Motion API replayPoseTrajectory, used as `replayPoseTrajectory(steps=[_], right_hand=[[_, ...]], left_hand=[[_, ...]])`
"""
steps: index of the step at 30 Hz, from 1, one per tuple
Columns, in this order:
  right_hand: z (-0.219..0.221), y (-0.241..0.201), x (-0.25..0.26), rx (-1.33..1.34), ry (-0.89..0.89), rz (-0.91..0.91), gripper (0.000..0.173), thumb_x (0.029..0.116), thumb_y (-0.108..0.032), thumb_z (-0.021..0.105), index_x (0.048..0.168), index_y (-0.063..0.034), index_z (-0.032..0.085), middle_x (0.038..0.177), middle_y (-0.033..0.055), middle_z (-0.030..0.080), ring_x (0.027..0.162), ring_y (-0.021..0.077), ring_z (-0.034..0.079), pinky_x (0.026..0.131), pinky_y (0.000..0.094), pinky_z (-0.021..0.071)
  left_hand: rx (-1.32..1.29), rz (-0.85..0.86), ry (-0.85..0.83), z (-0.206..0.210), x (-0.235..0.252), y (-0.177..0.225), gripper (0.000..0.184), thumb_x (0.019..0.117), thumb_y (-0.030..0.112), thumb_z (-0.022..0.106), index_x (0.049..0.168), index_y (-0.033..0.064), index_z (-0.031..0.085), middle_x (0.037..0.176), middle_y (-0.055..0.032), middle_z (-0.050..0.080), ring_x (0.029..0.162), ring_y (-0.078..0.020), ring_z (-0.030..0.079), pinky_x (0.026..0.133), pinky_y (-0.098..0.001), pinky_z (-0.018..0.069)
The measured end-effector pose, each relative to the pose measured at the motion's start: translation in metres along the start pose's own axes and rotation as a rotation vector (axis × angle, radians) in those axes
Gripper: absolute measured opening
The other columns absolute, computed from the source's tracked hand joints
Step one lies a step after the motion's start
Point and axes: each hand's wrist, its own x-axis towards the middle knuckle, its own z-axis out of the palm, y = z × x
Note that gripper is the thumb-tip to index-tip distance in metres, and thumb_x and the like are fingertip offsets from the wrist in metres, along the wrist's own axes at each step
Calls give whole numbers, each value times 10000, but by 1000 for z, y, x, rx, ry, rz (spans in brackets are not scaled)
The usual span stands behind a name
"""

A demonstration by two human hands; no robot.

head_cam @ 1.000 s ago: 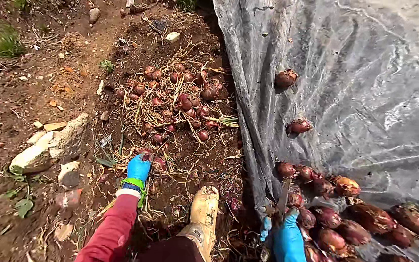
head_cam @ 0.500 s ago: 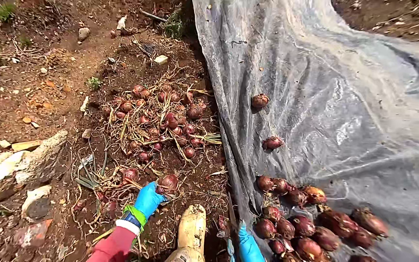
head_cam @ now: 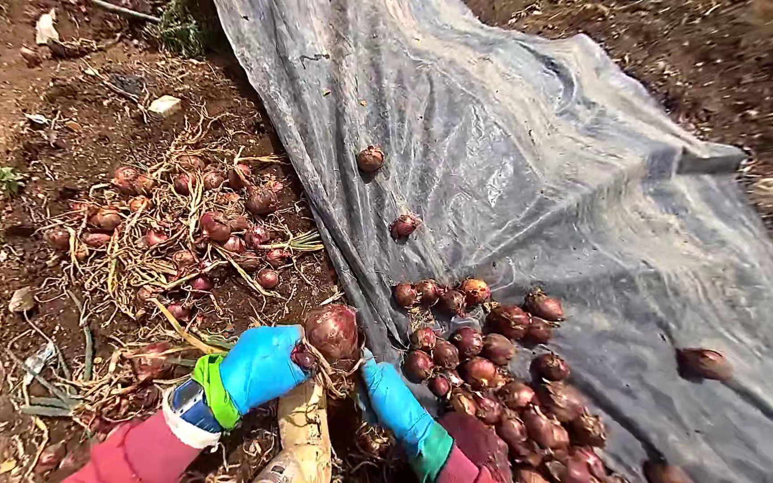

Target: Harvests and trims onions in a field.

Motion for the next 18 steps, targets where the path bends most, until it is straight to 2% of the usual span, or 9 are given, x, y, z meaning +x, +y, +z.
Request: replayPoseTrajectory(steps=[2, 3, 4, 6, 9, 11, 13, 15, 18], right_hand=[[1, 0, -9, -113, -60, -50, 619, 1051, -582, 301, 801, -107, 609, 636, 8, 582, 539, 137, 587, 526, 354, 526], [-1, 0, -19, -123, -22, -74, 578, 1057, -539, 324, 834, -103, 632, 669, 1, 587, 579, 124, 592, 562, 347, 529], [-2, 7, -30, -75, 71, -93, 632, 1068, -554, 261, 847, -88, 627, 667, 8, 580, 573, 128, 587, 557, 341, 530], [-3, 29, -42, 243, 347, -129, 771, 1039, -675, 149, 846, -69, 585, 558, 47, 559, 436, 177, 555, 416, 359, 521], [-24, 39, -37, 597, 590, -104, 764, 982, -746, 62, 951, -167, 559, 498, 5, 521, 372, 160, 508, 358, 358, 477], [-31, 54, -37, 596, 591, -6, 768, 970, -763, 60, 944, -176, 556, 514, 5, 523, 389, 164, 515, 365, 365, 481], [-25, 61, -30, 539, 542, 62, 785, 986, -753, 81, 992, -143, 576, 555, 35, 549, 426, 184, 544, 389, 387, 504], [-9, 57, -21, 399, 485, 74, 794, 1028, -688, 77, 1024, -85, 595, 598, 64, 582, 456, 203, 570, 416, 406, 528], [12, 53, -4, 244, 358, 26, 808, 1043, -651, 75, 956, -47, 604, 612, 81, 610, 465, 221, 600, 432, 418, 557]], left_hand=[[66, 130, -201, 2, 5, 38, 315, 965, 372, 609, 1091, 100, 707, 1078, -133, 727, 1045, -355, 693, 866, -628, 536], [89, 191, -265, 9, 11, 55, 292, 980, 329, 582, 1118, 101, 700, 1107, -146, 726, 1060, -375, 691, 851, -653, 534], [77, 207, -277, 14, 17, 65, 279, 989, 308, 567, 1152, 122, 697, 1119, -137, 727, 1062, -372, 693, 842, -655, 535], [-17, 95, -159, 18, 23, 57, 256, 994, 330, 567, 1156, 192, 711, 1081, -78, 741, 1028, -312, 706, 825, -610, 555], [-334, -171, 92, 18, -7, -10, 249, 972, 317, 655, 1159, 174, 735, 1045, -73, 750, 1015, -267, 712, 878, -565, 563], [-500, -418, 314, 39, -40, -69, 239, 969, 294, 690, 1146, 144, 745, 1017, -91, 757, 981, -265, 724, 882, -560, 577], [-506, -785, 488, 59, -52, -138, 345, 963, 304, 670, 1249, 116, 717, 1091, -157, 748, 1051, -344, 714, 927, -628, 554], [-401, -1046, 564, 88, -50, -199, 417, 966, 366, 661, 1275, 87, 674, 1157, -220, 722, 1100, -435, 687, 921, -701, 522], [-405, -1211, 492, 135, -28, -243, 626, 893, 470, 741, 1343, 54, 609, 1179, -242, 710, 1110, -442, 688, 921, -686, 538]])
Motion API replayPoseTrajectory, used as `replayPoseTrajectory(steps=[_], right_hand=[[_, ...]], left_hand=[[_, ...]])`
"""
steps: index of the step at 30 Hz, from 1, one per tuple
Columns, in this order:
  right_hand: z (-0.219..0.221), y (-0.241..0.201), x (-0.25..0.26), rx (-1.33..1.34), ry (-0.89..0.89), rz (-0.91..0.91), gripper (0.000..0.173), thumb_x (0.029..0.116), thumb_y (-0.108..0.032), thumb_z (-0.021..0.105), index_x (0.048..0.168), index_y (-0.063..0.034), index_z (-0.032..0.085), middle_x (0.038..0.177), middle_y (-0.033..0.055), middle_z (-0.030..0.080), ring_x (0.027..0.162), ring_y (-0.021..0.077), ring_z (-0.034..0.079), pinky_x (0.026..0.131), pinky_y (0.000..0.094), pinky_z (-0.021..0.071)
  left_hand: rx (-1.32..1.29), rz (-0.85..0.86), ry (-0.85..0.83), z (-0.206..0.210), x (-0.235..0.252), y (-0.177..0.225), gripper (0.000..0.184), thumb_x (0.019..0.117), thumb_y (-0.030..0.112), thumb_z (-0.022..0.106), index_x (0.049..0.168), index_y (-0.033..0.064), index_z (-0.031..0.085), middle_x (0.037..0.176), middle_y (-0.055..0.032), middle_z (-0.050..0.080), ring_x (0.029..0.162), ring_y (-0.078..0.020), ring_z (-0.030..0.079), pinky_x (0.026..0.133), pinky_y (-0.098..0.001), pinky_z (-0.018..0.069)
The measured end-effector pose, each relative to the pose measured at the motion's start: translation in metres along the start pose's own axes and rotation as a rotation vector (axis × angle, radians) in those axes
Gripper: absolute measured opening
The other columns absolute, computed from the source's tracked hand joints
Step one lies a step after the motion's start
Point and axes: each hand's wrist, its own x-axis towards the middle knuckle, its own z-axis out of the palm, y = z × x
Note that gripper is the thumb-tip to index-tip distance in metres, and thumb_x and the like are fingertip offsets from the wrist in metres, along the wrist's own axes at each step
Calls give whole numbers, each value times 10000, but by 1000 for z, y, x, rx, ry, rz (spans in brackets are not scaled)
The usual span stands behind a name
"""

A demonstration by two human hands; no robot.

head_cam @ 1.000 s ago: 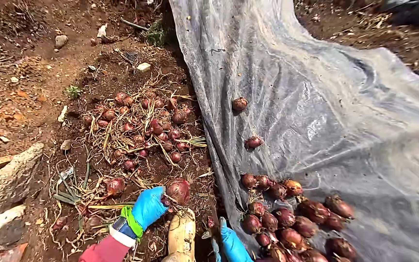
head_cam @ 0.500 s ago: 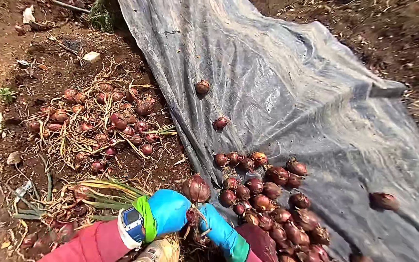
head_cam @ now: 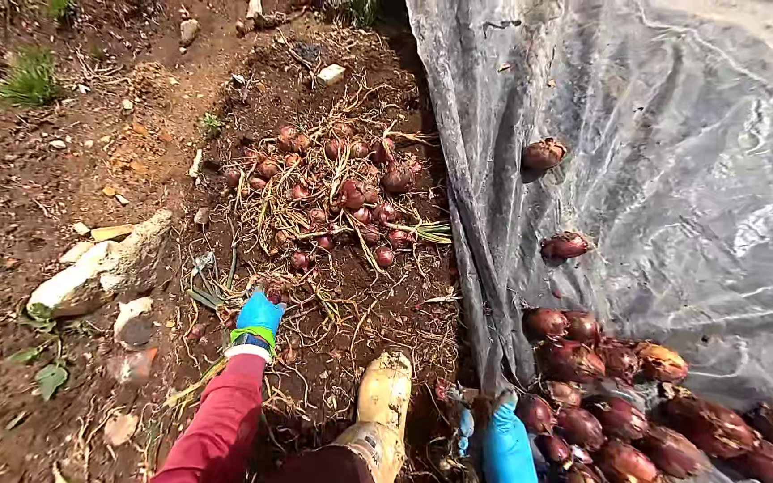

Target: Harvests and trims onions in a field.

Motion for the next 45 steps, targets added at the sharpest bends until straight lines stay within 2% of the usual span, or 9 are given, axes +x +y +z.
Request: replayPoseTrajectory(steps=[4, 9, 14, 22, 27, 30, 34, 39, 45], right_hand=[[14, -3, -3, -76, -75, 15, 822, 1064, -602, 71, 821, -43, 623, 591, 99, 623, 454, 229, 602, 439, 413, 557], [39, 5, 8, 208, -156, 349, 899, 974, -763, 2, 911, -54, 553, 558, 119, 540, 425, 273, 544, 400, 452, 511], [58, -41, 7, -32, -419, -233, 742, 1011, -720, 280, 999, -85, 662, 756, -22, 652, 654, 80, 644, 618, 308, 589], [23, -61, 12, -29, -329, -69, 777, 1028, -708, 198, 812, -70, 586, 574, 67, 555, 450, 213, 566, 444, 393, 537], [2, -30, -12, -259, -348, -111, 507, 1047, -542, 406, 980, -97, 638, 663, 20, 604, 523, 152, 591, 515, 354, 547], [-14, -14, -30, 108, 28, -135, 553, 1101, -396, 184, 1043, -33, 597, 614, 54, 582, 477, 172, 573, 459, 360, 538], [-58, -19, -21, 296, 316, -56, 831, 1004, -719, 53, 990, -87, 592, 560, 54, 535, 424, 200, 533, 399, 404, 513], [-40, 2, -12, 86, 116, -30, 820, 1000, -732, 95, 1005, -82, 594, 592, 54, 583, 458, 194, 575, 431, 403, 542], [11, 4, 4, -127, -156, 6, 845, 1039, -658, 66, 810, -56, 613, 594, 84, 617, 466, 222, 600, 447, 407, 558]], left_hand=[[-61, -58, -125, 8, 9, 3, 749, 804, 592, 806, 1250, 9, 659, 1170, -243, 710, 1132, -420, 684, 957, -656, 535], [-125, 484, -255, -54, -61, 40, 619, 711, 575, 895, 1090, 113, 735, 984, -104, 747, 969, -284, 718, 897, -579, 576], [47, 1201, -612, -69, -146, 111, 650, 839, 675, 725, 1058, 63, 733, 968, -117, 736, 968, -261, 715, 896, -519, 568], [397, 1248, -396, -95, -152, 162, 409, 873, 508, 753, 1106, 173, 720, 940, -55, 733, 912, -264, 714, 800, -541, 572], [756, 1444, -724, -63, -251, 195, 478, 996, 452, 542, 931, 1, 687, 998, -214, 700, 998, -421, 682, 805, -657, 524], [597, 1328, -660, -49, -236, 208, 302, 985, 374, 588, 1087, 117, 709, 1057, -116, 729, 1033, -333, 696, 848, -614, 543], [19, 1011, -324, -106, -140, 160, 223, 948, 368, 717, 998, 155, 758, 864, -63, 733, 851, -244, 705, 777, -550, 555], [62, 490, 298, -231, 6, 37, 335, 958, 335, 698, 998, 2, 682, 977, -286, 692, 965, -484, 678, 810, -735, 496], [236, 231, 155, -178, 51, 6, 479, 906, 411, 749, 1226, 59, 691, 1171, -291, 689, 1102, -518, 656, 888, -758, 490]])
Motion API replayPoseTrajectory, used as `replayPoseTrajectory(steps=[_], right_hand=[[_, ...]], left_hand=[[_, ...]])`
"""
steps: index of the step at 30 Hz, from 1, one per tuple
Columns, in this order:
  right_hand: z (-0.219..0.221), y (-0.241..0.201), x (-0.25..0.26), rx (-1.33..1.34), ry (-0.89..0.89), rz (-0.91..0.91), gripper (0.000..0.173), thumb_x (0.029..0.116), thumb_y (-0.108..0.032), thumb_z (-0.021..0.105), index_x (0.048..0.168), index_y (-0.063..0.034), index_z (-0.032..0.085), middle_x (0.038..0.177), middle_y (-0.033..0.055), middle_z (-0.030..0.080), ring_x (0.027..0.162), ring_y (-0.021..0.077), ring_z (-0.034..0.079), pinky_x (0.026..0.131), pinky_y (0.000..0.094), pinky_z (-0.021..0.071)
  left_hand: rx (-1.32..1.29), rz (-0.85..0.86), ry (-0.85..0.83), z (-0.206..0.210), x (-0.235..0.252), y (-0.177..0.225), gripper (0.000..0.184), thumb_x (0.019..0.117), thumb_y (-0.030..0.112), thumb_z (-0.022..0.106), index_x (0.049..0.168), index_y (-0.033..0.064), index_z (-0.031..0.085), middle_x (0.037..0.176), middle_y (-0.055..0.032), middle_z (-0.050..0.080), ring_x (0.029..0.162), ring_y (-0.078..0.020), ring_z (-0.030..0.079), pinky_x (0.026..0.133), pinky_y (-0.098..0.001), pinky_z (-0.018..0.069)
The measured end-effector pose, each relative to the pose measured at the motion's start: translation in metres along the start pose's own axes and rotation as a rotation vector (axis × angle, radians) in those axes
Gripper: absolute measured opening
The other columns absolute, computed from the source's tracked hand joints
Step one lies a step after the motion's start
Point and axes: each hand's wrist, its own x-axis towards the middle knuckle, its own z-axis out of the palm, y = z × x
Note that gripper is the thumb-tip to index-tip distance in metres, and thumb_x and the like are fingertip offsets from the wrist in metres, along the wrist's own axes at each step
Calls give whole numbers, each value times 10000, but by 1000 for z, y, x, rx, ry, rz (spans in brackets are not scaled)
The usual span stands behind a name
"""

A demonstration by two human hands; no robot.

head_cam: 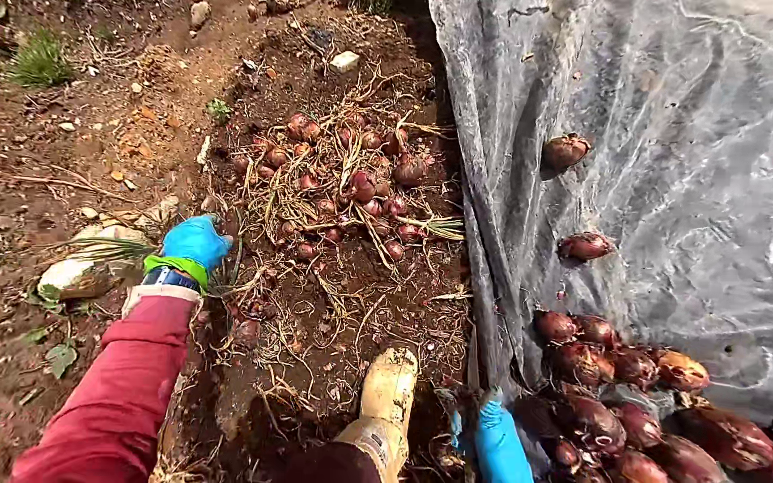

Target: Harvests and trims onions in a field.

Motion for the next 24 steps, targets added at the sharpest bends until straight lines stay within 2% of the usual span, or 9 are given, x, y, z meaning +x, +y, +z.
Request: replayPoseTrajectory(steps=[2, 6, 10, 12, 14, 16, 18, 21, 24], right_hand=[[11, -3, 2, -22, -63, 0, 862, 1039, -665, 82, 739, -58, 616, 584, 96, 625, 461, 233, 609, 448, 407, 560], [14, -4, 0, -95, -90, 20, 891, 1014, -720, 107, 696, -66, 622, 591, 99, 634, 473, 235, 618, 458, 402, 564], [0, -5, -4, -45, -35, 66, 849, 1058, -629, 92, 739, -46, 619, 585, 105, 626, 468, 237, 616, 455, 405, 567], [-5, -1, 3, 29, -5, 91, 866, 1052, -643, 73, 752, -33, 609, 580, 123, 615, 454, 258, 603, 441, 426, 559], [-5, -2, 8, 68, 25, 108, 872, 1049, -646, 63, 744, -33, 604, 572, 127, 608, 443, 258, 593, 431, 425, 552], [-3, -4, 12, 72, 34, 110, 884, 1046, -650, 52, 746, -31, 608, 579, 129, 616, 446, 256, 597, 434, 419, 552], [-4, -5, 13, 69, 39, 111, 882, 1045, -644, 38, 763, -32, 608, 575, 125, 613, 445, 253, 598, 436, 420, 554], [-1, 2, 14, 98, -18, 160, 884, 1040, -654, 31, 820, -22, 608, 569, 130, 600, 436, 257, 593, 418, 417, 547], [13, -3, 21, 135, -253, 177, 850, 1021, -701, 82, 894, -34, 593, 586, 111, 580, 453, 240, 582, 432, 402, 543]], left_hand=[[-70, 49, -108, 53, -4, 33, 406, 910, 444, 740, 1171, 134, 748, 1159, -212, 724, 1123, -446, 669, 935, -718, 497], [109, 6, -328, 137, 10, 67, 281, 892, 258, 716, 994, -3, 733, 1106, -245, 716, 1074, -423, 693, 882, -663, 553], [-172, -17, -257, 109, 6, 76, 302, 925, 206, 692, 1139, -7, 693, 1161, -273, 696, 1130, -452, 668, 949, -689, 514], [-383, 14, -198, 92, -13, 84, 445, 842, 190, 809, 1227, 24, 659, 1158, -249, 694, 1117, -439, 664, 963, -685, 512], [-423, 58, -250, 99, -38, 95, 748, 714, 312, 945, 1332, 56, 610, 1180, -212, 690, 1119, -398, 666, 972, -651, 532], [-226, 99, -352, 128, -52, 103, 843, 633, 495, 958, 1275, 49, 645, 1166, -203, 700, 1100, -386, 683, 943, -637, 556], [-130, 96, -431, 147, -55, 95, 758, 697, 592, 894, 1208, 72, 686, 1138, -194, 720, 1092, -388, 689, 937, -651, 543], [-260, 165, -438, 114, -74, 93, 636, 734, 525, 897, 1218, 151, 722, 1100, -132, 748, 1075, -330, 703, 957, -633, 541], [-487, 483, -458, 64, -124, 120, 546, 701, 480, 935, 1126, 195, 743, 982, -21, 763, 941, -188, 732, 874, -500, 609]])
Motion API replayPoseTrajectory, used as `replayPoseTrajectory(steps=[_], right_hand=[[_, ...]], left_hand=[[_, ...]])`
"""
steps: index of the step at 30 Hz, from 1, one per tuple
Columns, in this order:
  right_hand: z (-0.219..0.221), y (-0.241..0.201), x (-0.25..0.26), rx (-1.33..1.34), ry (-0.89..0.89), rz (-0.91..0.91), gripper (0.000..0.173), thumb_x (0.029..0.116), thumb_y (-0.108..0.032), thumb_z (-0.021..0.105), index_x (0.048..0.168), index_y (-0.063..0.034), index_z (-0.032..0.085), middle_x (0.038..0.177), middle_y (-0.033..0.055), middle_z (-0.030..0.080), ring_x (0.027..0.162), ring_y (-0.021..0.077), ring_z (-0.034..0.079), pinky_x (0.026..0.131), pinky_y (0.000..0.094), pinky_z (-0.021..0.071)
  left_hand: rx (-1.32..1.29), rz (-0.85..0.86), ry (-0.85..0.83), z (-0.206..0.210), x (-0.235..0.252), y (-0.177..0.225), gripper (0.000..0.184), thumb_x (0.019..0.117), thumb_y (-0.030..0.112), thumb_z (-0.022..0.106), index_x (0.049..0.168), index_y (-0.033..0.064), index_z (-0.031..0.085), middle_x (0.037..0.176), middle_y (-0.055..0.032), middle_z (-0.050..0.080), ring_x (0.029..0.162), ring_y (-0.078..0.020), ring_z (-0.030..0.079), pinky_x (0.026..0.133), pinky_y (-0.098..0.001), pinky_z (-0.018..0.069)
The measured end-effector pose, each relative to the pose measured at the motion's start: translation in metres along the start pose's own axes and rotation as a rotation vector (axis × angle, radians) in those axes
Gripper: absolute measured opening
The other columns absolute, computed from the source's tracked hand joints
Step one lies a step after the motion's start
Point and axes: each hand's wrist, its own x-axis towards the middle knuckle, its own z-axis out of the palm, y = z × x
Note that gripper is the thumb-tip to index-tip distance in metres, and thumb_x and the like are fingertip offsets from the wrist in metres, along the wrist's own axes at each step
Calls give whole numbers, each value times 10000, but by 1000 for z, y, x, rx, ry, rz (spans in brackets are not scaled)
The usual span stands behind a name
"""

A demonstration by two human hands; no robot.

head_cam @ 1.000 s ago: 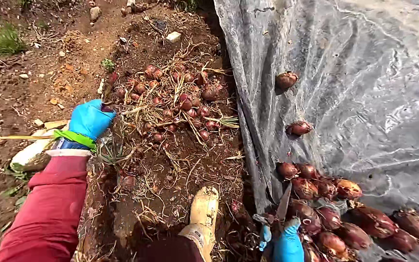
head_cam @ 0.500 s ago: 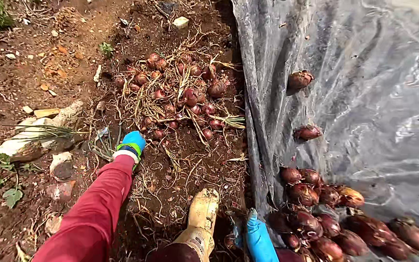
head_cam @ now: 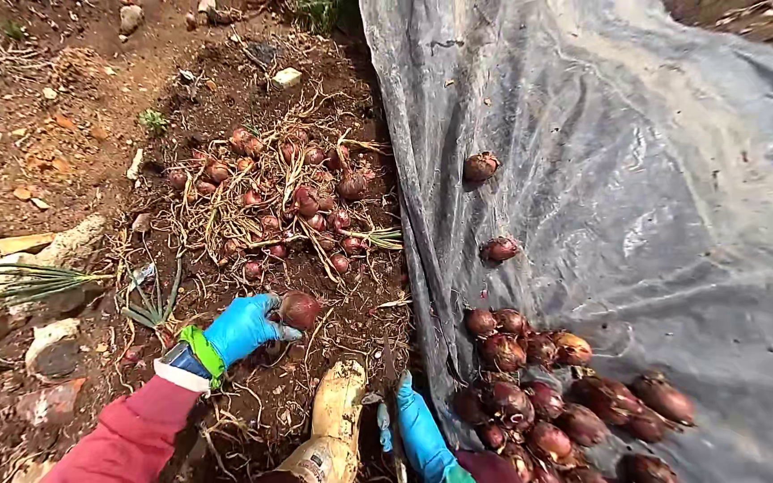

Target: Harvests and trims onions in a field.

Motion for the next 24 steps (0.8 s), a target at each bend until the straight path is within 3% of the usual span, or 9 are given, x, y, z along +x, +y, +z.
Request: replayPoseTrajectory(steps=[2, 5, 7, 11, 13, 15, 17, 21, 24], right_hand=[[16, -14, 0, -30, -174, -180, 841, 981, -775, 197, 871, -55, 617, 604, 68, 594, 470, 200, 592, 452, 369, 552], [35, -53, -5, -31, -129, -455, 848, 905, -854, 265, 806, -88, 613, 602, 42, 592, 474, 174, 592, 446, 357, 549], [31, -71, -10, -121, -28, -381, 855, 951, -817, 216, 758, -85, 614, 581, 48, 584, 476, 178, 584, 461, 363, 536], [6, -70, -7, -63, -5, -239, 784, 1020, -719, 226, 802, -59, 587, 560, 69, 548, 439, 197, 554, 433, 363, 519], [-5, -60, -6, -230, -49, -222, 859, 969, -798, 186, 772, -72, 602, 594, 67, 579, 482, 200, 583, 468, 378, 532], [-13, -58, -14, -372, -100, -266, 898, 899, -878, 171, 763, -113, 620, 615, 39, 603, 508, 181, 606, 484, 381, 547], [-19, -56, -26, -257, 35, -352, 869, 950, -820, 158, 792, -101, 620, 589, 48, 590, 470, 191, 582, 448, 383, 531], [-38, -57, -29, 183, 482, -418, 813, 1045, -639, 42, 960, -56, 602, 560, 72, 547, 424, 214, 542, 400, 415, 518], [-42, -45, -26, 142, 503, -308, 837, 1036, -660, 45, 912, -53, 607, 551, 83, 564, 409, 221, 553, 385, 417, 527]], left_hand=[[100, 245, -70, 13, -12, 38, 544, 741, 665, 831, 1048, 224, 750, 916, 35, 748, 876, -130, 719, 821, -458, 610], [238, 433, -314, 41, -16, 74, 630, 806, 796, 667, 955, 189, 740, 857, 25, 712, 837, -138, 693, 781, -447, 587], [255, 408, -389, 42, -18, 87, 572, 792, 748, 728, 955, 200, 746, 847, 35, 721, 826, -125, 698, 778, -432, 589], [371, 245, -232, 23, -4, 112, 519, 786, 728, 757, 962, 241, 741, 847, 33, 712, 822, -161, 689, 770, -486, 577], [473, 360, -262, 36, -9, 133, 469, 893, 699, 647, 969, 242, 717, 869, 35, 704, 831, -164, 690, 753, -483, 581], [653, 523, -513, 58, -23, 165, 480, 1047, 578, 453, 1022, 162, 691, 951, -59, 699, 913, -270, 699, 777, -555, 569], [616, 596, -613, 77, -17, 178, 488, 1091, 525, 389, 1087, 139, 688, 1016, -97, 709, 979, -311, 700, 813, -596, 557], [94, 93, 103, 53, 39, 104, 497, 1075, 528, 466, 1239, 132, 721, 1123, -134, 752, 1085, -318, 716, 968, -599, 546], [-121, -362, 559, 25, 77, 15, 590, 995, 561, 608, 1348, 89, 643, 1235, -217, 699, 1175, -415, 662, 1004, -670, 498]])
